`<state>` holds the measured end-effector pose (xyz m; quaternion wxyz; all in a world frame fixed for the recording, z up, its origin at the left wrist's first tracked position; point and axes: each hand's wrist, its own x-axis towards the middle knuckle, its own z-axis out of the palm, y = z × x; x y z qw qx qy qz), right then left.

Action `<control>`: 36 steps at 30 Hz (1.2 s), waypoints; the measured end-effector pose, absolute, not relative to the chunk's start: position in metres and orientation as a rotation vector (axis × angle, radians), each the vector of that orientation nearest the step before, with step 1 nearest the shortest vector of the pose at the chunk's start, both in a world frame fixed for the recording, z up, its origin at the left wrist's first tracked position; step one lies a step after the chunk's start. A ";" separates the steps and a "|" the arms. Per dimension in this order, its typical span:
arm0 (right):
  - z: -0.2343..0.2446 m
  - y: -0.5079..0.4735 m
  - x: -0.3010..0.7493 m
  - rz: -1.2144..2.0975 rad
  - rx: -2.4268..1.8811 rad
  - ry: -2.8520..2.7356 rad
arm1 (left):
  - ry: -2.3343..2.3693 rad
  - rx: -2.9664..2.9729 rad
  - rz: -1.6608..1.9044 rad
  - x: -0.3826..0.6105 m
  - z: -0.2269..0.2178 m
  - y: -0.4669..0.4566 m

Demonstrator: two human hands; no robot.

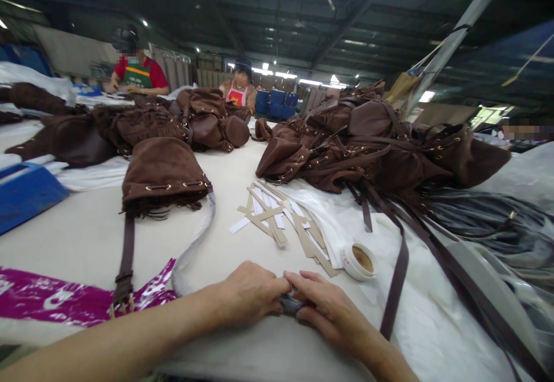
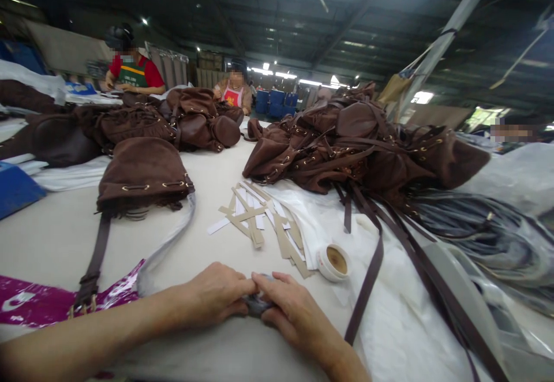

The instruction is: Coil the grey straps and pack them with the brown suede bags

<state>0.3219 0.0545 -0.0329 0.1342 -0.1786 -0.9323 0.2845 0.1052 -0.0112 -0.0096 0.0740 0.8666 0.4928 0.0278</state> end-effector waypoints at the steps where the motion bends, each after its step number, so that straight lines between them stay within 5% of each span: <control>1: -0.030 0.055 0.321 0.817 -0.527 -2.720 | 1.458 2.637 0.079 0.105 -0.011 -0.009; 10: -0.048 0.037 0.311 0.482 -0.810 -2.741 | 1.744 2.334 0.101 0.155 -0.026 -0.032; 19: -0.019 0.063 0.311 0.946 -0.541 -2.702 | 1.580 2.425 0.008 0.109 0.001 -0.016; 36: -0.040 0.072 0.320 0.990 -0.692 -2.681 | 1.371 2.636 0.095 0.096 -0.009 -0.006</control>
